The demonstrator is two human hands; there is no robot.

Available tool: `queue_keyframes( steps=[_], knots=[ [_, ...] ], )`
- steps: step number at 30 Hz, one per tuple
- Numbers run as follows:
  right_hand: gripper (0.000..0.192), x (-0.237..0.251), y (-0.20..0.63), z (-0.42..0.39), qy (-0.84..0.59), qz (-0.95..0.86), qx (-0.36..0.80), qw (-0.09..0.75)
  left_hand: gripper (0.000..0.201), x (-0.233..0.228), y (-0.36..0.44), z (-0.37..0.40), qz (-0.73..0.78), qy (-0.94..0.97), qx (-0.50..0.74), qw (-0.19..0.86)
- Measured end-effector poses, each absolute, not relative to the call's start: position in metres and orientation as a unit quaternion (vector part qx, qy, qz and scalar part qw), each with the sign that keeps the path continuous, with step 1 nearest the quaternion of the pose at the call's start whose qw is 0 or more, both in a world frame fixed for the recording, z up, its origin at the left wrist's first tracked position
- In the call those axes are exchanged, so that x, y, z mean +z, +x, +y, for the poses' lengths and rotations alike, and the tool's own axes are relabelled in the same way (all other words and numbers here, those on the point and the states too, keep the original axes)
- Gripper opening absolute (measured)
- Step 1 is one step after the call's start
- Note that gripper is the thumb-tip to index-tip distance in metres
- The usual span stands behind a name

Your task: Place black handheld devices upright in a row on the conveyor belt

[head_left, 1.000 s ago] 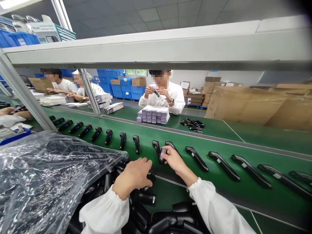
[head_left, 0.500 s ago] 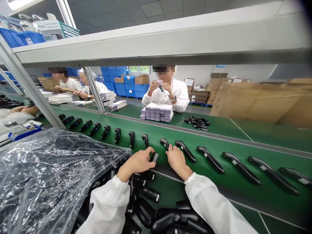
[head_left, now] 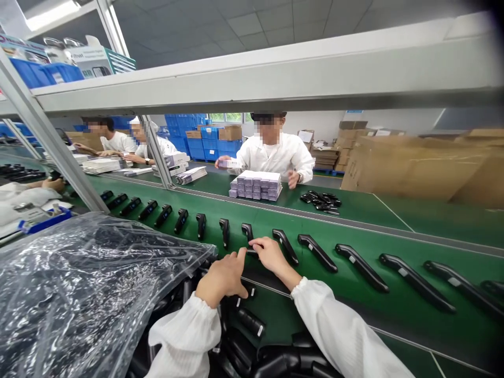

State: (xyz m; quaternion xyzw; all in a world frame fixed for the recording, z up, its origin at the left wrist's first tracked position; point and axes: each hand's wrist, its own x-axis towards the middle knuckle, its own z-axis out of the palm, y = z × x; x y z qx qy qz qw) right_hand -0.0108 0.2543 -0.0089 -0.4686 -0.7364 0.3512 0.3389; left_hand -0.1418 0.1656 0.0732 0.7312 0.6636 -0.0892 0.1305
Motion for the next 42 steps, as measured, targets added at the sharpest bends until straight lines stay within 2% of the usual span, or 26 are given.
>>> queue_keyframes(
  steps=[2, 5, 7, 10, 14, 20, 26, 28, 30, 33, 35, 37, 38, 40, 42],
  knots=[
    [0.028, -0.013, -0.013, 0.261, -0.487, -0.767, 0.282, 0.31, 0.088, 0.068, -0.138, 0.165, 0.656, 0.735, -0.11, 0.13],
    [0.038, -0.019, -0.01, 0.261, -0.484, -0.793, 0.239, 0.282, 0.044, 0.061, -0.133, 0.167, 0.631, 0.756, -0.125, 0.123],
    [0.043, -0.023, -0.005, 0.256, -0.461, -0.833, 0.188, 0.24, 0.026, 0.057, -0.132, 0.168, 0.616, 0.769, -0.124, 0.117],
    [0.045, -0.03, 0.006, 0.247, -0.429, -0.881, 0.11, 0.169, 0.021, 0.054, -0.132, 0.167, 0.599, 0.785, -0.11, 0.118],
    [0.05, -0.04, 0.02, 0.244, -0.473, -0.875, 0.024, 0.098, 0.021, 0.056, -0.134, 0.166, 0.597, 0.792, -0.046, 0.122],
    [0.05, -0.05, 0.023, 0.251, -0.545, -0.835, -0.011, 0.074, 0.015, 0.069, -0.141, 0.168, 0.603, 0.777, 0.097, 0.154],
    [0.048, -0.043, 0.029, 0.251, -0.585, -0.807, 0.049, 0.054, 0.011, 0.078, -0.164, 0.173, 0.587, 0.735, 0.2, 0.275],
    [0.041, -0.04, 0.031, 0.251, -0.587, -0.805, 0.059, 0.057, 0.012, 0.081, -0.174, 0.175, 0.579, 0.724, 0.22, 0.304],
    [0.031, -0.039, 0.032, 0.251, -0.588, -0.804, 0.054, 0.066, 0.011, 0.083, -0.183, 0.176, 0.573, 0.718, 0.233, 0.319],
    [0.032, -0.038, 0.034, 0.252, -0.601, -0.794, 0.034, 0.081, 0.021, 0.086, -0.192, 0.176, 0.587, 0.703, 0.252, 0.313],
    [0.035, -0.032, 0.035, 0.252, -0.617, -0.779, 0.019, 0.11, 0.022, 0.086, -0.193, 0.176, 0.586, 0.702, 0.267, 0.304],
    [0.039, -0.021, 0.037, 0.248, -0.607, -0.775, 0.032, 0.173, 0.016, 0.084, -0.191, 0.176, 0.566, 0.717, 0.274, 0.301],
    [0.041, -0.013, 0.038, 0.245, -0.576, -0.787, 0.07, 0.21, 0.015, 0.083, -0.188, 0.176, 0.555, 0.725, 0.272, 0.305],
    [0.043, 0.004, 0.039, 0.237, -0.456, -0.822, 0.219, 0.261, 0.02, 0.081, -0.181, 0.177, 0.535, 0.738, 0.256, 0.321],
    [0.04, 0.017, 0.038, 0.229, -0.322, -0.821, 0.387, 0.269, 0.024, 0.081, -0.172, 0.177, 0.515, 0.749, 0.244, 0.338]
  ],
)
